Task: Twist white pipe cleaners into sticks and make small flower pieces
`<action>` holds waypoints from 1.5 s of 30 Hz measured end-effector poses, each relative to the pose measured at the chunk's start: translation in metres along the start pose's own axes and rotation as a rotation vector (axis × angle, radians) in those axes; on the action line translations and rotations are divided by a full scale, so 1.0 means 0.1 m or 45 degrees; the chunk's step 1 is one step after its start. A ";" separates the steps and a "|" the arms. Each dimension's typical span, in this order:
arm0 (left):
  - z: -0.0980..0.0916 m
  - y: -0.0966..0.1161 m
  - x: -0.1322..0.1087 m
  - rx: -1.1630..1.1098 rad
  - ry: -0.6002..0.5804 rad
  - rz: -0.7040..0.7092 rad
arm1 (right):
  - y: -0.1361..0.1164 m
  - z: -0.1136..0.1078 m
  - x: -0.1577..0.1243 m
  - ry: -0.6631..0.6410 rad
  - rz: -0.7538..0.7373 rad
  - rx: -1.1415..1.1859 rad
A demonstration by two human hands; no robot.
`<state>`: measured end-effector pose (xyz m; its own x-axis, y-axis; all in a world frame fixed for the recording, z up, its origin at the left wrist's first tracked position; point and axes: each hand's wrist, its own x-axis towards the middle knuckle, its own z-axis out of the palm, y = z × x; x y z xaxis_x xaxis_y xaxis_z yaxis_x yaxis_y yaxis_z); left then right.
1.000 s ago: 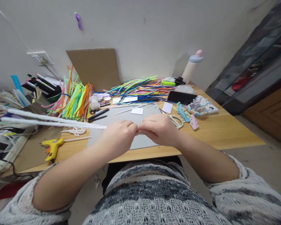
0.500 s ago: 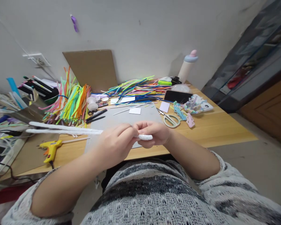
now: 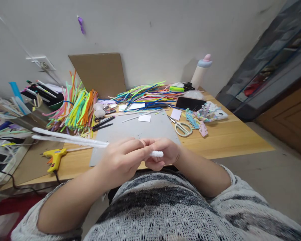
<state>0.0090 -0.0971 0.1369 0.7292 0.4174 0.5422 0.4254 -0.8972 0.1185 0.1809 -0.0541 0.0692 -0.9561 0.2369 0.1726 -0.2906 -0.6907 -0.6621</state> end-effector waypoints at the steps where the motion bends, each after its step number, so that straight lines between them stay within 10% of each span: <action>1: 0.01 0.00 -0.02 0.023 -0.004 0.019 | 0.02 0.00 0.00 0.013 -0.016 -0.018; 18: 0.22 -0.03 -0.28 0.204 0.074 0.025 | 0.33 0.31 -0.19 0.987 -0.505 -1.365; 29: 0.43 -0.31 -0.16 0.152 0.057 -0.091 | 0.25 -0.03 -0.03 1.098 -0.634 -1.082; 45: 0.69 -0.61 -0.15 0.397 -0.268 -0.058 | 0.25 -0.41 -0.02 1.214 -0.205 -0.656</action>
<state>0.0096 -0.0387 0.0640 0.7861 0.5055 0.3558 0.5791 -0.8036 -0.1376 0.1769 -0.0438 0.0227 -0.4216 0.8836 -0.2040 -0.1467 -0.2884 -0.9462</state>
